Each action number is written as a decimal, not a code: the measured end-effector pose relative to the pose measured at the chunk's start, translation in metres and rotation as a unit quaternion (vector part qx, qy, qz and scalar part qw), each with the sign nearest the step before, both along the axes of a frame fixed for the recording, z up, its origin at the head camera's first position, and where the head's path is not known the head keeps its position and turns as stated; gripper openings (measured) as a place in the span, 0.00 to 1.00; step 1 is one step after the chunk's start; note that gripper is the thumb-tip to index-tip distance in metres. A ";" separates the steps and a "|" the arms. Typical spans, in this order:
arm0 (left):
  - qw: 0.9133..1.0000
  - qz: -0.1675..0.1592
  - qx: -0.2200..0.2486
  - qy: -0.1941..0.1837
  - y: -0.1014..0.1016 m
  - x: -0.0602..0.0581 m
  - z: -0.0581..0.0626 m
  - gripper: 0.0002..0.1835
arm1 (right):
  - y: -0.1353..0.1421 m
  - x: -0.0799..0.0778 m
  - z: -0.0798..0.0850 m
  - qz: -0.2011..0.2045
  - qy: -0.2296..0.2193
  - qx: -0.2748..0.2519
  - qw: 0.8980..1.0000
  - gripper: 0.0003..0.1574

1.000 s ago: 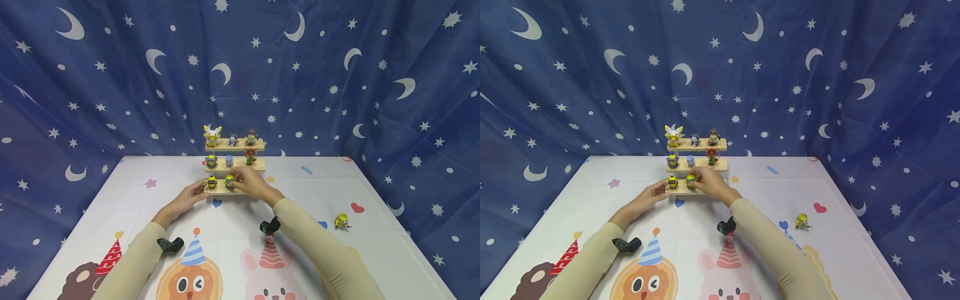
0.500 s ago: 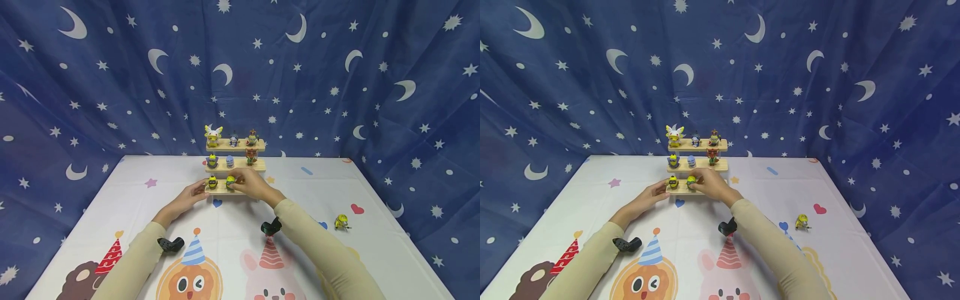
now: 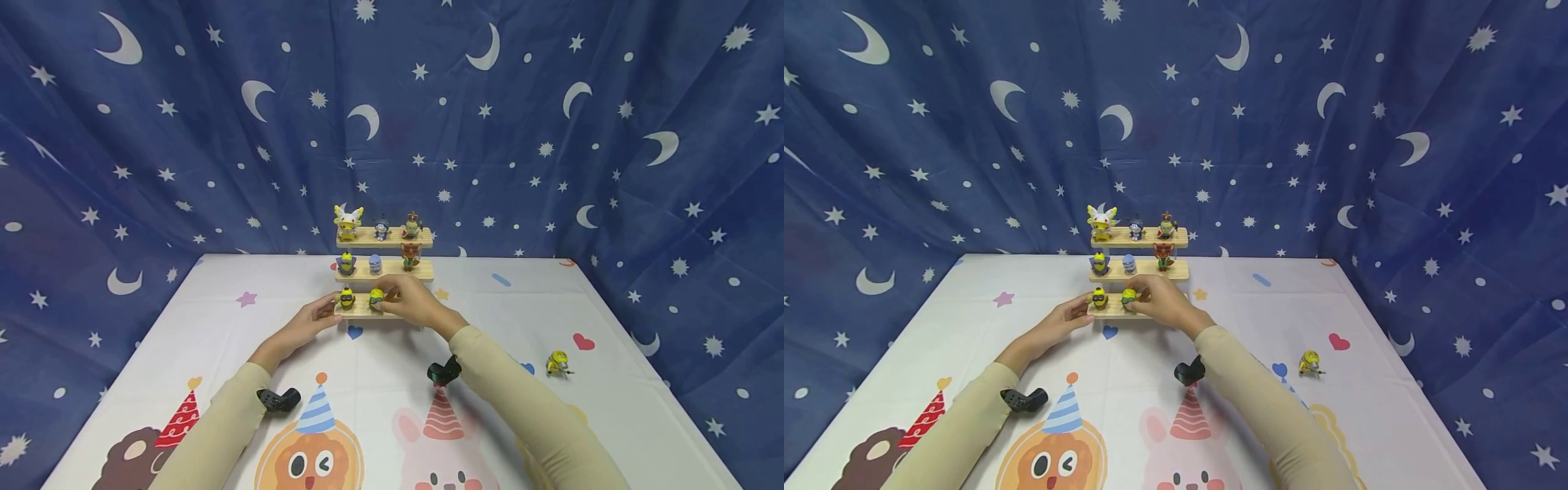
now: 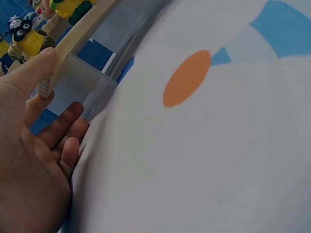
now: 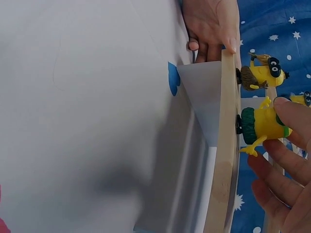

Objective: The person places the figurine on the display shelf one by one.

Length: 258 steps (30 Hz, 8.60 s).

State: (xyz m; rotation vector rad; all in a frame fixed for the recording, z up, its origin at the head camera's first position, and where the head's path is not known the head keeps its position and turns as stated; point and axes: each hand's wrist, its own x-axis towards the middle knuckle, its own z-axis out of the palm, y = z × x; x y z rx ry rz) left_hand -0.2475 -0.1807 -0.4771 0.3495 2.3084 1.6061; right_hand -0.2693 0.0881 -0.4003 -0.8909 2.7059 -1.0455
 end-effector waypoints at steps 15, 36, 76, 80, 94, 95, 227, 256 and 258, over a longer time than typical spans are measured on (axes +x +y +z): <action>1.000 0.003 -0.008 -0.001 0.001 0.000 -0.001 0.40 | 0.023 0.014 0.014 -0.006 0.010 -0.007 1.000 0.27; 1.000 0.003 -0.003 0.001 0.001 0.000 -0.004 0.41 | 0.110 0.064 0.039 -0.057 0.063 0.004 0.996 0.23; 1.000 0.007 -0.006 -0.006 0.000 0.001 -0.001 0.41 | 0.280 0.106 0.002 -0.180 0.085 0.038 0.979 0.24; 1.000 0.007 -0.005 -0.007 0.001 0.003 -0.002 0.41 | 0.295 0.108 -0.005 -0.149 0.066 0.038 0.986 0.24; 1.000 0.010 -0.011 -0.007 0.001 -0.001 -0.001 0.41 | 0.314 0.105 -0.025 -0.103 0.012 0.048 0.993 0.21; 1.000 0.012 -0.010 -0.009 0.001 -0.001 -0.001 0.41 | 0.313 0.105 -0.025 -0.101 0.014 0.046 0.994 0.21; 1.000 0.017 -0.018 -0.018 0.000 -0.001 -0.001 0.41 | 0.079 0.010 -0.003 -0.100 0.027 -0.084 0.991 0.23; 0.990 0.065 0.124 -0.019 -0.016 0.009 -0.016 0.38 | 0.115 0.006 -0.009 -0.160 0.053 -0.189 0.967 0.20; 0.989 0.071 0.129 -0.030 -0.016 0.009 -0.016 0.37 | 0.115 0.007 -0.012 -0.162 0.051 -0.191 0.967 0.20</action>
